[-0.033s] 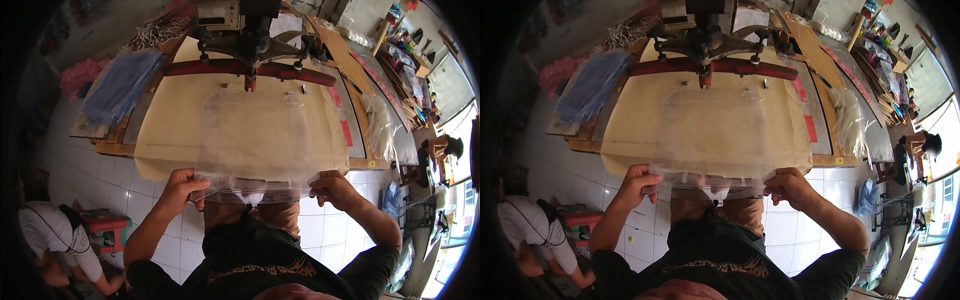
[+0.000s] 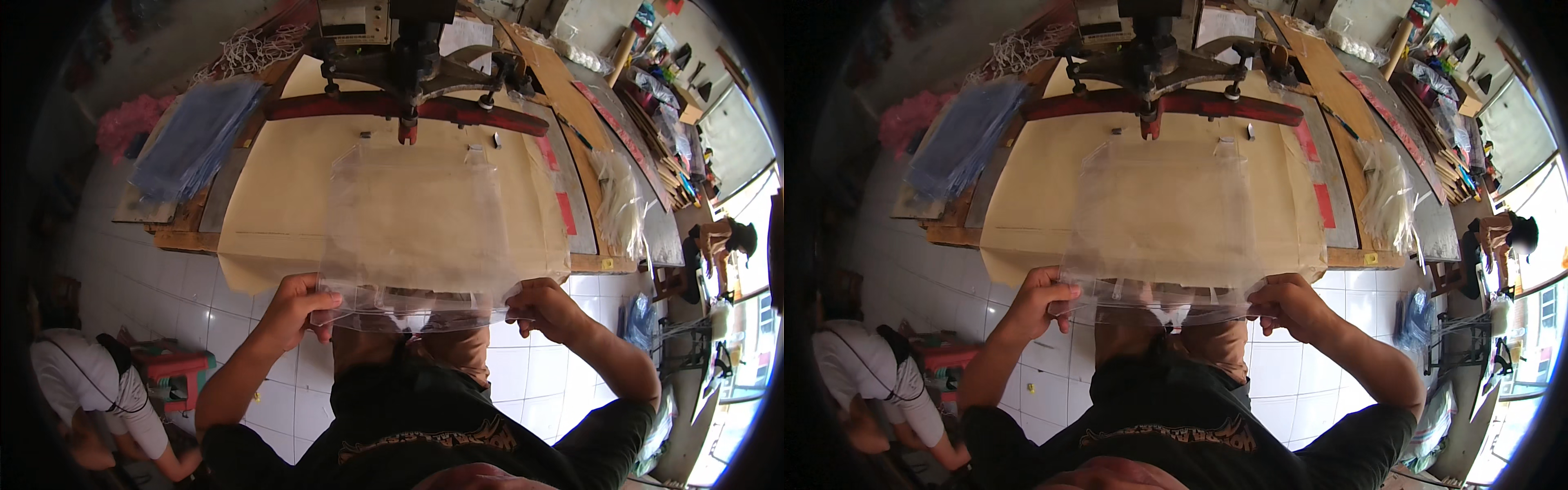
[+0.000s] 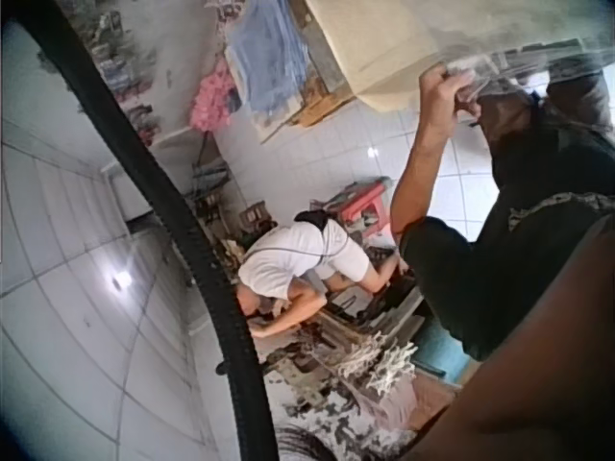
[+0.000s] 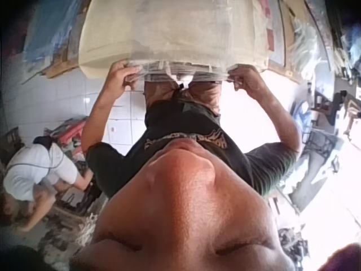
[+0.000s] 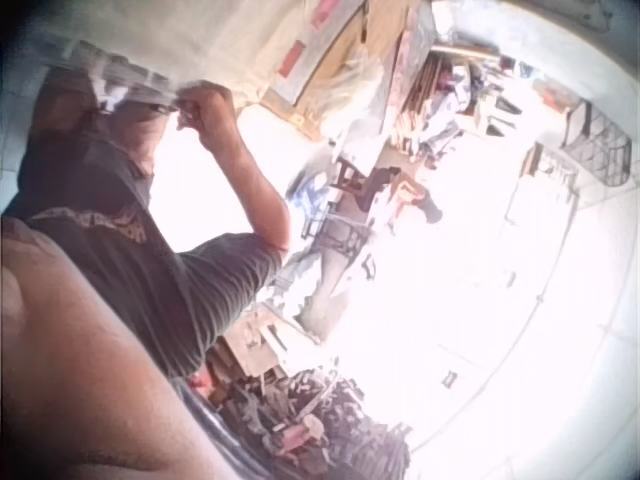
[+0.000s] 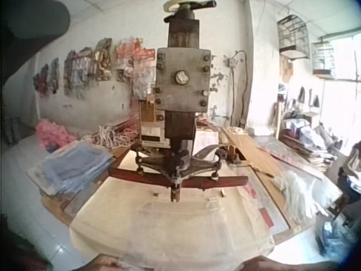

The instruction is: The person aligns plastic sheets on a workspace and operates a manual heat-sealing machine by pulling the lever down to seal the plastic, then removes the sealed items.

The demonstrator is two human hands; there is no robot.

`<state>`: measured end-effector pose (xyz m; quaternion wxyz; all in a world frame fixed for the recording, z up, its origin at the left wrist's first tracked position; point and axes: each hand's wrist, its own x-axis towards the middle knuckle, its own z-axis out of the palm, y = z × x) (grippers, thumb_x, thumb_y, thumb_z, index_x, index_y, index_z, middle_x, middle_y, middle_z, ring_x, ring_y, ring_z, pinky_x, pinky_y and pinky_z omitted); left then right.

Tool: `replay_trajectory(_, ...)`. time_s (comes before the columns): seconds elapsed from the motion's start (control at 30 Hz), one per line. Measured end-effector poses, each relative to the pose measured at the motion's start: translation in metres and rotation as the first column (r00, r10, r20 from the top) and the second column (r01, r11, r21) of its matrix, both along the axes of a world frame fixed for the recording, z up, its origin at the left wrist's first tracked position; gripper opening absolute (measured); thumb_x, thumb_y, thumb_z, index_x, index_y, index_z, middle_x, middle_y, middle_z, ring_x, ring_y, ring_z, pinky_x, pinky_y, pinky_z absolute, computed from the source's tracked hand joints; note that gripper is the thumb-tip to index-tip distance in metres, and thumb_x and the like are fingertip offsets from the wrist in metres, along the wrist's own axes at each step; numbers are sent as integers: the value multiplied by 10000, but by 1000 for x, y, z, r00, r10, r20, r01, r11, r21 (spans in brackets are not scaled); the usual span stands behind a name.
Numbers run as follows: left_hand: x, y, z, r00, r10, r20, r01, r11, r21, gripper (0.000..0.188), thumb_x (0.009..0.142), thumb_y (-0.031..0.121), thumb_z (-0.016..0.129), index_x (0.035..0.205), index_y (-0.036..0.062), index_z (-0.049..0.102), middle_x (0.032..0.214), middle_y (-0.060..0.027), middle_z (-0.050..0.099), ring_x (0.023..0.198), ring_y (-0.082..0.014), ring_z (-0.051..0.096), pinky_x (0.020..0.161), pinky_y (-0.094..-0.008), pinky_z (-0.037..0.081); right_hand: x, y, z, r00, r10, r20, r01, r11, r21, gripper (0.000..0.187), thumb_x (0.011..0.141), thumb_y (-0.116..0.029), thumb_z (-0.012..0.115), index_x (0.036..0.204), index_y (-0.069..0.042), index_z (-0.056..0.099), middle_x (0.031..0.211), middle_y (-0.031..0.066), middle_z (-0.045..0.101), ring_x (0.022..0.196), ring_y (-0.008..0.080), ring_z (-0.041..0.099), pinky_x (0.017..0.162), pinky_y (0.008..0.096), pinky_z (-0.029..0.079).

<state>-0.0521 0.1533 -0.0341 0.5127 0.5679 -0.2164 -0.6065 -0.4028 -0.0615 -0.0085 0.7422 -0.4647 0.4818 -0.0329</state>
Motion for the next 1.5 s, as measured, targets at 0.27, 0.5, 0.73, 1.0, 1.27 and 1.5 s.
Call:
replay_trajectory(0.27,5,-23,59,926,-197,322,156,977,147,211,863,121,677,987,-48,658,665,-54,561,514,-131,557,375,-291,484,28,4,47,986,83,-145,-108,979,-174,178,891,-91,624,956,75,628,755,151,658,572,192,634,509,342,549)
replay_trajectory(0.5,5,-44,93,852,-189,488,168,982,87,149,873,100,657,918,-40,643,653,-71,568,452,-159,556,372,-296,465,35,-8,61,993,47,-109,-77,951,-300,206,894,-114,638,994,66,634,774,141,664,567,174,626,513,331,550)
replay_trajectory(0.73,20,-68,77,892,-149,426,123,988,90,155,870,119,668,909,-29,640,675,-71,569,463,-155,556,376,-301,475,44,-35,47,997,9,-73,-31,951,-307,135,874,-87,623,946,27,628,746,125,652,542,186,602,514,325,519)
replay_trajectory(1.0,62,-124,59,924,-99,370,81,995,66,188,861,202,715,797,70,597,707,-39,581,556,-151,583,516,-319,525,68,-111,24,999,-40,8,40,950,-309,170,883,-132,670,954,22,672,776,116,673,571,156,617,516,318,532)
replay_trajectory(1.27,103,-202,10,941,-2,337,-43,991,126,193,914,256,756,830,125,643,717,35,590,556,-51,509,490,-213,454,105,-193,-16,1000,13,-19,-18,940,-341,222,915,-144,730,1058,24,702,864,114,732,555,94,546,475,282,477)
replay_trajectory(1.5,127,-235,-16,942,69,330,-91,995,51,172,954,280,734,922,117,688,762,38,618,566,-29,494,509,-193,457,123,-224,-20,994,18,110,28,915,-403,187,908,-103,722,1055,12,722,878,77,737,547,90,430,493,273,410)
